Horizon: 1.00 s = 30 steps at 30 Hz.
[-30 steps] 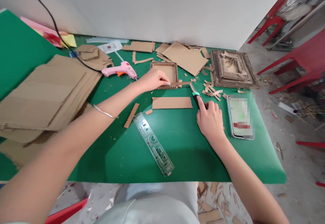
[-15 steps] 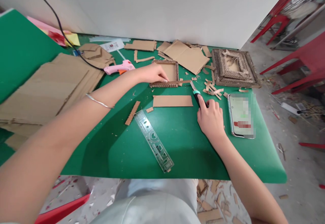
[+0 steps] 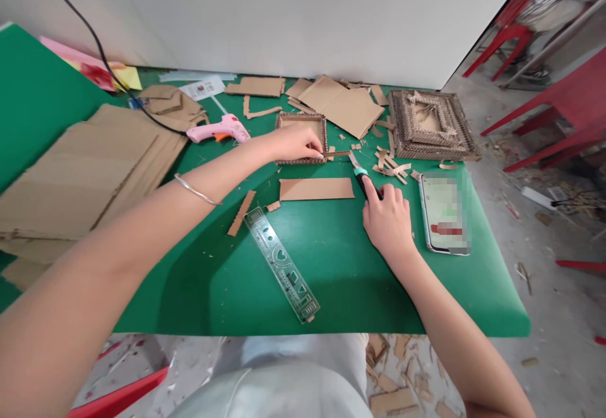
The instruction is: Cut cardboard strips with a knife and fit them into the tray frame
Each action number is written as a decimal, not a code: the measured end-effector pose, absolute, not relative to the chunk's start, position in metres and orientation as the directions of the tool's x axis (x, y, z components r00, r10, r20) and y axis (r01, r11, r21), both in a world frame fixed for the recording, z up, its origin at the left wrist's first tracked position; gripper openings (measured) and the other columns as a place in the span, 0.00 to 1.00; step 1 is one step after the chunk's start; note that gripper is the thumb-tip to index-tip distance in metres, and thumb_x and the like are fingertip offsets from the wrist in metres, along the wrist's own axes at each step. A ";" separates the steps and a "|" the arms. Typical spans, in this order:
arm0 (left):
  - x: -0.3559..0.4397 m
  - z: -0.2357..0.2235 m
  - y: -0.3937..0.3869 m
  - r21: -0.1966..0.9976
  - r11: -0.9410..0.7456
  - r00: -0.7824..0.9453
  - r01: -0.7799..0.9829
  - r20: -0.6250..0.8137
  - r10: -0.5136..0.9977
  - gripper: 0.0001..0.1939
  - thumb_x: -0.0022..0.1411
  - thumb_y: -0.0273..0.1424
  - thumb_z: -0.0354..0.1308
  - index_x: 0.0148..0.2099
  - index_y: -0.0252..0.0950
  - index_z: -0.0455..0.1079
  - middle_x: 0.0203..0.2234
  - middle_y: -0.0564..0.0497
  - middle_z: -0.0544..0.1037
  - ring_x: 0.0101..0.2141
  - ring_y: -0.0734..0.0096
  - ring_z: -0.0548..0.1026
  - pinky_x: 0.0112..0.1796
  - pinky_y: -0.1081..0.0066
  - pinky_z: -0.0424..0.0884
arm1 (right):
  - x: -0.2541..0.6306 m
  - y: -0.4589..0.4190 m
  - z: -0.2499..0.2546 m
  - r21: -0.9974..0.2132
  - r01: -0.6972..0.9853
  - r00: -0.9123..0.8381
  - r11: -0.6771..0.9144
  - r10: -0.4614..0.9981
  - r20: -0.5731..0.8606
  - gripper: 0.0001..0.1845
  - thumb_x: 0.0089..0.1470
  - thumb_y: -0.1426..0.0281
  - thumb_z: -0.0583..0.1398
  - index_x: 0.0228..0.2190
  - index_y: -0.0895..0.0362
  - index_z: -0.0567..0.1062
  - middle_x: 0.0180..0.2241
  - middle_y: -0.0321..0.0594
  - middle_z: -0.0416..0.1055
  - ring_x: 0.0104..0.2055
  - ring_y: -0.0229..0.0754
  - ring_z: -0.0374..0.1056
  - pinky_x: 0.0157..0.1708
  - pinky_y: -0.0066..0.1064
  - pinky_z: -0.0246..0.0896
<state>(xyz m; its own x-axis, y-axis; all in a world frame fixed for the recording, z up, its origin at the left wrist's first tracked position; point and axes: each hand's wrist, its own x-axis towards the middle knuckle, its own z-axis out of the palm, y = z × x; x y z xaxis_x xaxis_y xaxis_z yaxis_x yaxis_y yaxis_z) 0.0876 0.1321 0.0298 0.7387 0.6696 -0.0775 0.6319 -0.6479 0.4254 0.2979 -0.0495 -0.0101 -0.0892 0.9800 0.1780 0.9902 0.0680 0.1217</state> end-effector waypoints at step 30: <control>0.069 0.033 0.015 0.291 -0.709 0.738 0.643 0.010 0.674 0.10 0.62 0.30 0.56 0.37 0.37 0.79 0.31 0.47 0.80 0.37 0.62 0.74 0.35 0.65 0.67 | 0.305 -0.075 0.006 -0.275 0.961 0.049 0.016 0.972 0.228 0.30 0.62 0.67 0.44 0.64 0.59 0.50 0.43 0.51 0.66 0.40 0.47 0.65 0.37 0.37 0.62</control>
